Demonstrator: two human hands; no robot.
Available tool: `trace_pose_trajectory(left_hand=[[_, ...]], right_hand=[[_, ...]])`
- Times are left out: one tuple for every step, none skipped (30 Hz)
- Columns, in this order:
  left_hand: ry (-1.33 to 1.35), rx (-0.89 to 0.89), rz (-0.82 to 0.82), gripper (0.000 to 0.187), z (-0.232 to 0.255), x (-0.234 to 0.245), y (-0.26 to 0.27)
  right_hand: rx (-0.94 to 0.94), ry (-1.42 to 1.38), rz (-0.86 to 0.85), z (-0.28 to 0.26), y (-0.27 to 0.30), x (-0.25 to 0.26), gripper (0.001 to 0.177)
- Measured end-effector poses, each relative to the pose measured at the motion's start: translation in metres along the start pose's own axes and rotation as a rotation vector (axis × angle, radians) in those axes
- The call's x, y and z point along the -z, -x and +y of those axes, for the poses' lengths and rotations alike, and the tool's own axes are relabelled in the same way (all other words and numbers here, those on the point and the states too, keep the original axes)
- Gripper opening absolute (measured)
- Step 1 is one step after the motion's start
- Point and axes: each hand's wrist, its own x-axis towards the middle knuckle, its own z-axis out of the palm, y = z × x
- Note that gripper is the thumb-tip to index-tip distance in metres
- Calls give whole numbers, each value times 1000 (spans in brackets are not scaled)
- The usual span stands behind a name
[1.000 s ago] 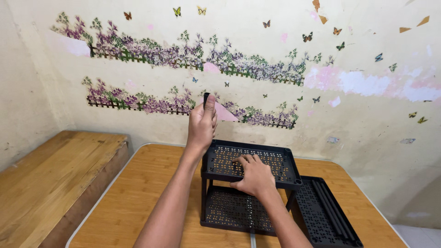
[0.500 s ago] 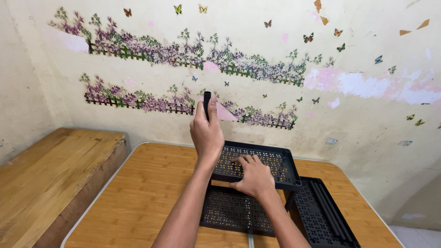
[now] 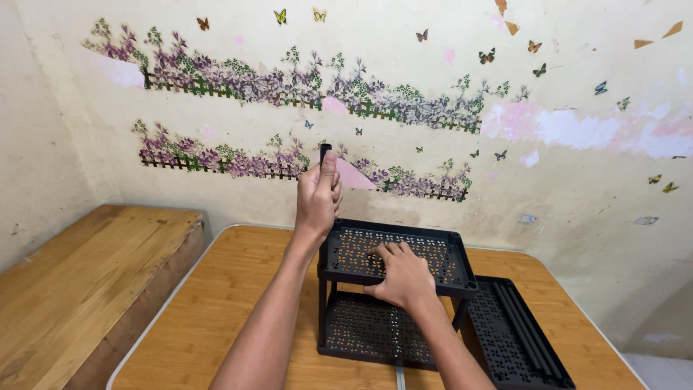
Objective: The person assembles a two-tier black plastic storage shelf on a wooden table. They insert vertical support rods into the bottom tray, place the top tray over the rods, and adjust the alignment of both trays. The person then picks up a long black rod and inserts it into one of the top tray's corner holes, leaving the shelf partially assembled.
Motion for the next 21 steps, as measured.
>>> trace_pose_trajectory(left_hand=[[3,2,-3,51,0,1,0],[6,4,-6,51,-1,2,0],[-23,-20,3,52,-1,1,0],[-51,-43,12,52,-3,-1,0],[-78,-67,23,53,-4,-2,0],[-74,-78,27,53,-5,-3,1],[-71,-92,30,53,-4,-4,1],[-69,-107,33,52,-4,-4,0],[-97,-125,46,53,-5,-4,1],[-125,-143,58,53,-6,-4,1],[-154,-160,71,54,-7,-4,2],[-173,-171,75,54,-7,-4,3],[-193,-185,79,54,-7,-4,3],[-212,-198,83,54,-7,-4,3],[-215,-193,86,54,-7,-5,4],[-217,-188,88,53,-6,-5,5],[-220,-186,91,53,-5,-6,5],[-220,-171,100,54,-2,-6,5],[-219,-153,107,55,0,-7,6],[-217,-135,114,56,2,-9,8],[-298,-167,164,51,6,-11,9]], right_hand=[[-4,7,-8,0,0,0,73],[-7,14,-16,0,-1,-1,73],[-5,10,-9,0,-1,-1,73],[-3,7,-3,1,-1,-1,74],[-1,5,4,2,-1,-1,74],[-4,4,1,2,0,-2,74],[-6,2,2,1,0,-1,74],[-7,0,2,1,-1,-1,73],[-5,-4,8,1,-1,-1,73],[-2,-9,14,2,0,-2,73],[1,-14,20,2,0,-3,73],[1,-18,20,2,1,-3,72],[1,-22,23,2,1,-3,72],[0,-26,26,2,0,-3,72],[-1,-19,21,2,1,-3,72],[-3,-11,16,2,1,-3,72],[-4,-3,13,2,0,-2,72],[-3,3,11,1,-1,-2,73],[-5,10,7,1,-1,-2,75],[-8,17,3,1,0,-2,76],[-12,16,-2,1,-1,-2,76]])
